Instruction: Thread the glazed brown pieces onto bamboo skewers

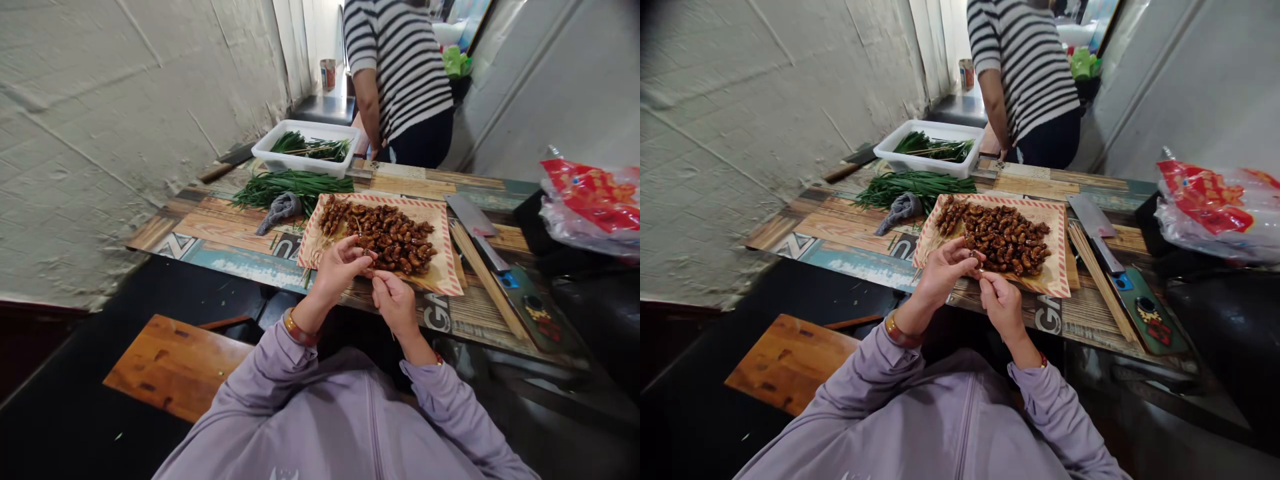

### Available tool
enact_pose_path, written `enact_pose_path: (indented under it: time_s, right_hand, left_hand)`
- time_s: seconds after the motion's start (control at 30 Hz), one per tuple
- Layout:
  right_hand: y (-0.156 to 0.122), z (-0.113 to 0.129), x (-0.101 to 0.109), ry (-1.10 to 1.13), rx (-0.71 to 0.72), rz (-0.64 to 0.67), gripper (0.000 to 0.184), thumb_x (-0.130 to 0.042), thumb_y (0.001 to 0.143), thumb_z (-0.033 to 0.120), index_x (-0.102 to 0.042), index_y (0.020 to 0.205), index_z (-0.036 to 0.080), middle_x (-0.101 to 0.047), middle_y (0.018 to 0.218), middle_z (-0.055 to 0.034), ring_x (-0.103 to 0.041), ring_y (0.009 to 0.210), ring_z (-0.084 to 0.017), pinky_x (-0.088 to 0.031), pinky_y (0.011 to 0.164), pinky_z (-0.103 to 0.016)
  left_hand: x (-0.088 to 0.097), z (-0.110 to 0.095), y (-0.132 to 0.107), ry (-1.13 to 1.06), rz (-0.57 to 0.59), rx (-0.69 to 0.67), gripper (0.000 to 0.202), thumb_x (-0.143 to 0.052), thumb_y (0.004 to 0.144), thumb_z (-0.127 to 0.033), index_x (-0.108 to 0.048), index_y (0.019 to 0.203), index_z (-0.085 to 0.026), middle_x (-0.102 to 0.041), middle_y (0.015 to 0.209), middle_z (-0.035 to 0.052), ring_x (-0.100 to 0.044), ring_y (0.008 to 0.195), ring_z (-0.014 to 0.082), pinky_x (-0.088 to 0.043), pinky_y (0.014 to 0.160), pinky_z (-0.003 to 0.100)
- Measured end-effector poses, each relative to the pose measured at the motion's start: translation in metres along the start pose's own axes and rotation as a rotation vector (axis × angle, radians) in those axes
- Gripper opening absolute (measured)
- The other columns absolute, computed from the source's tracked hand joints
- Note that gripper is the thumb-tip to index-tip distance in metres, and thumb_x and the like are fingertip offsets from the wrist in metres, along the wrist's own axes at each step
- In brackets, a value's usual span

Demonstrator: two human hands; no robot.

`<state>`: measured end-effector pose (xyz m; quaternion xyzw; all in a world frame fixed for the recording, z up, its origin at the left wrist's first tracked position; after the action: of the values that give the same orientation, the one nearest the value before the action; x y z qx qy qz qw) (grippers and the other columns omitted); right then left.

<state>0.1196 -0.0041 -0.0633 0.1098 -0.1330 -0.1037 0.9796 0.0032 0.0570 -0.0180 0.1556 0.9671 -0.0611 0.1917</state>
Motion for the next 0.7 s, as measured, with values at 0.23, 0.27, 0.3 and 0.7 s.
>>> enact_pose_path:
  time_s: [0.23, 0.27, 0.3, 0.7]
  right_hand:
    - [0.001, 0.002, 0.000, -0.045, 0.017, -0.010, 0.026, -0.047, 0.091, 0.034, -0.067, 0.095, 0.017, -0.050, 0.048, 0.0070, -0.048, 0.042, -0.009, -0.041, 0.048, -0.021]
    - [0.001, 0.001, 0.000, -0.052, 0.019, -0.009, 0.026, -0.047, 0.091, 0.034, -0.067, 0.096, 0.017, -0.050, 0.048, 0.0068, -0.049, 0.042, -0.009, -0.042, 0.049, -0.021]
    - [0.001, 0.001, -0.001, -0.058, 0.021, -0.007, 0.027, -0.047, 0.092, 0.034, -0.067, 0.097, 0.017, -0.051, 0.049, 0.0065, -0.049, 0.042, -0.009, -0.042, 0.049, -0.021]
    - [-0.006, 0.000, 0.010, 0.021, -0.047, -0.218, 0.027, -0.050, 0.092, 0.039, -0.065, 0.100, 0.018, -0.049, 0.049, 0.0068, -0.047, 0.042, -0.009, -0.041, 0.047, -0.021]
  left_hand:
    - [0.001, -0.001, 0.000, 0.033, -0.075, -0.026, 0.054, -0.076, 0.064, -0.019, -0.048, 0.110, -0.013, -0.066, 0.073, -0.0006, -0.065, 0.058, 0.0133, -0.053, 0.058, 0.027]
    - [0.001, -0.001, -0.001, 0.042, -0.094, -0.035, 0.054, -0.076, 0.064, -0.019, -0.049, 0.110, -0.013, -0.065, 0.073, -0.0009, -0.067, 0.063, 0.0148, -0.054, 0.060, 0.027]
    - [0.002, -0.001, -0.001, 0.052, -0.112, -0.045, 0.054, -0.076, 0.064, -0.020, -0.050, 0.110, -0.013, -0.064, 0.073, -0.0010, -0.068, 0.070, 0.0165, -0.054, 0.061, 0.027]
    - [0.022, -0.015, -0.001, 0.244, -0.130, -0.161, 0.047, -0.070, 0.076, -0.036, -0.057, 0.117, -0.017, -0.069, 0.104, 0.0099, -0.066, 0.082, 0.0158, -0.052, 0.076, 0.030]
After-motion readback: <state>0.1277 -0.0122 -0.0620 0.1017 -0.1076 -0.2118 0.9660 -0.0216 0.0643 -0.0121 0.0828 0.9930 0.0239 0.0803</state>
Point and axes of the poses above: each hand's wrist, its own y-axis towards the middle knuckle, its own x-axis out of the back of the hand, z = x × y, the point moved 5 cm from there along y, towards the middle knuckle
